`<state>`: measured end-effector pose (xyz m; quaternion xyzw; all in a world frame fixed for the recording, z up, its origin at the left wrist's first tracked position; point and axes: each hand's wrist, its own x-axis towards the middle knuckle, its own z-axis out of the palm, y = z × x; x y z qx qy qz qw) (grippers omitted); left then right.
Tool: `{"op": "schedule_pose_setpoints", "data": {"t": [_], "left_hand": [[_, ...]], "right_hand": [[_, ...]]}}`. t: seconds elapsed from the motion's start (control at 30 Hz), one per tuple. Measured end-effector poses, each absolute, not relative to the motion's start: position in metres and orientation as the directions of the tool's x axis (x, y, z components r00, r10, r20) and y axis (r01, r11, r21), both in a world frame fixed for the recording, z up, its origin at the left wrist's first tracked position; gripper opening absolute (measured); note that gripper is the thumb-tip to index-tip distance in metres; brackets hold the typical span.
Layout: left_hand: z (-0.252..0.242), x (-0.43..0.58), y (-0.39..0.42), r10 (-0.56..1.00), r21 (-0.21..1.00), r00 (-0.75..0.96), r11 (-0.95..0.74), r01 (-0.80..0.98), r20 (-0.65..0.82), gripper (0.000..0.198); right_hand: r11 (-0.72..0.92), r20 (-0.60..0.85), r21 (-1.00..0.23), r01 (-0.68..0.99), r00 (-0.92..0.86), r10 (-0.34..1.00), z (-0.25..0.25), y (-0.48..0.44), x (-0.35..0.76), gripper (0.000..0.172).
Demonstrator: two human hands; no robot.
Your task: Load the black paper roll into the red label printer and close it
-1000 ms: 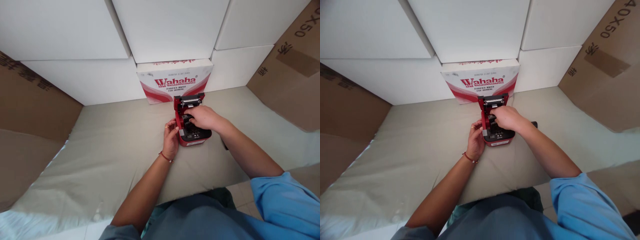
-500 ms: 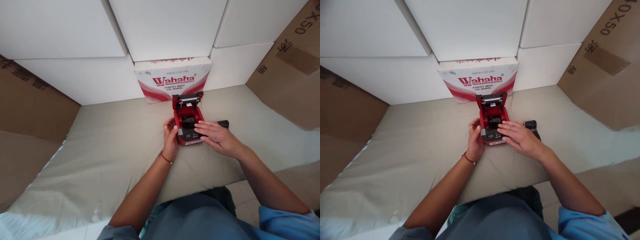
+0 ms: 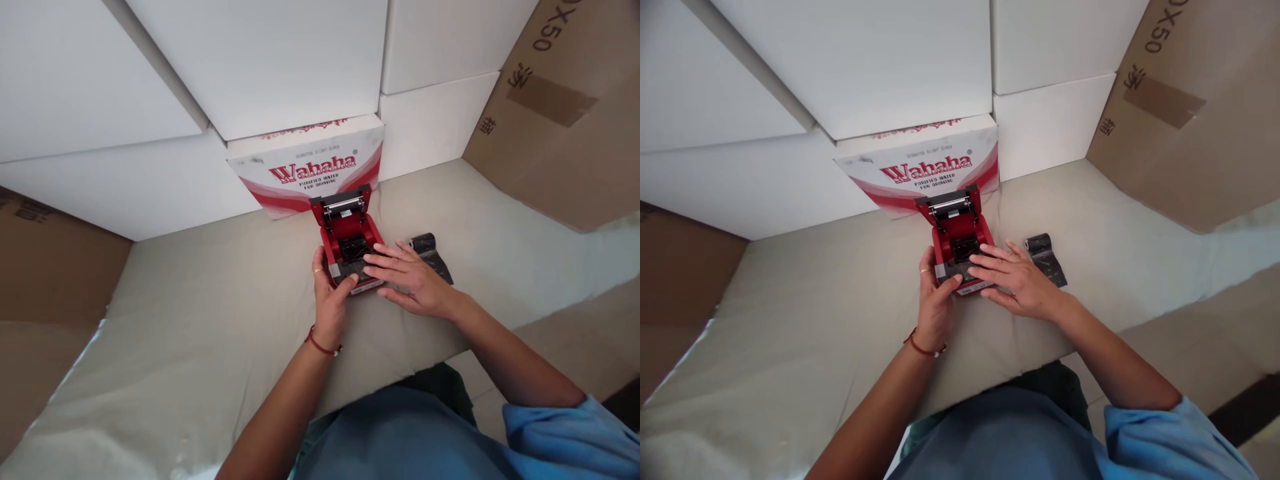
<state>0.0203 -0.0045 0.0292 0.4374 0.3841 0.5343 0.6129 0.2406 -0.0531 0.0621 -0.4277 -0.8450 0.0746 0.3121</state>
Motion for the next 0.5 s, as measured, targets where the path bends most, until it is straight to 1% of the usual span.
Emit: {"op": "schedule_pose_setpoints", "data": {"t": [0.07,0.1,0.2,0.23,0.3,0.37,0.4,0.43,0.5], "left_hand": [[0.03,0.021,-0.005,0.994,0.961,0.105,0.032,-0.276,-0.003,0.101],[0.029,0.022,-0.006,0.996,0.97,0.086,0.023,-0.242,-0.002,0.101],[0.026,0.022,-0.007,0.998,0.989,0.062,0.008,-0.15,0.002,0.1],[0.025,0.022,-0.006,0.998,0.991,0.063,0.008,-0.132,0.001,0.1],[0.022,0.021,-0.005,0.998,0.994,0.061,0.011,-0.111,-0.004,0.101],[0.019,0.021,-0.005,0.999,0.994,0.052,0.01,-0.112,-0.004,0.102],[0.018,0.021,-0.004,0.999,0.993,0.048,0.006,-0.118,0.0,0.102],[0.017,0.021,-0.004,0.999,0.992,0.044,-0.002,-0.125,0.007,0.101],[0.014,0.021,-0.005,0.999,0.99,0.036,-0.018,-0.141,0.023,0.1]], "right_hand": [[0.623,0.496,-0.46,0.633,-0.399,0.771,0.071,-0.047,0.243,0.045],[0.608,0.524,-0.505,0.612,-0.342,0.78,0.077,-0.041,0.244,0.046],[0.495,0.578,-0.659,0.566,-0.039,0.815,0.091,-0.006,0.249,0.052],[0.449,0.568,-0.707,0.547,0.061,0.821,0.093,0.011,0.251,0.059],[0.381,0.517,-0.786,0.487,0.181,0.837,0.095,0.048,0.253,0.082],[0.341,0.448,-0.846,0.41,0.2,0.871,0.096,0.079,0.252,0.104],[0.325,0.415,-0.867,0.378,0.186,0.89,0.097,0.089,0.25,0.109],[0.314,0.39,-0.879,0.358,0.162,0.907,0.098,0.095,0.247,0.108],[0.318,0.377,-0.879,0.355,0.11,0.92,0.103,0.093,0.241,0.098]]}}
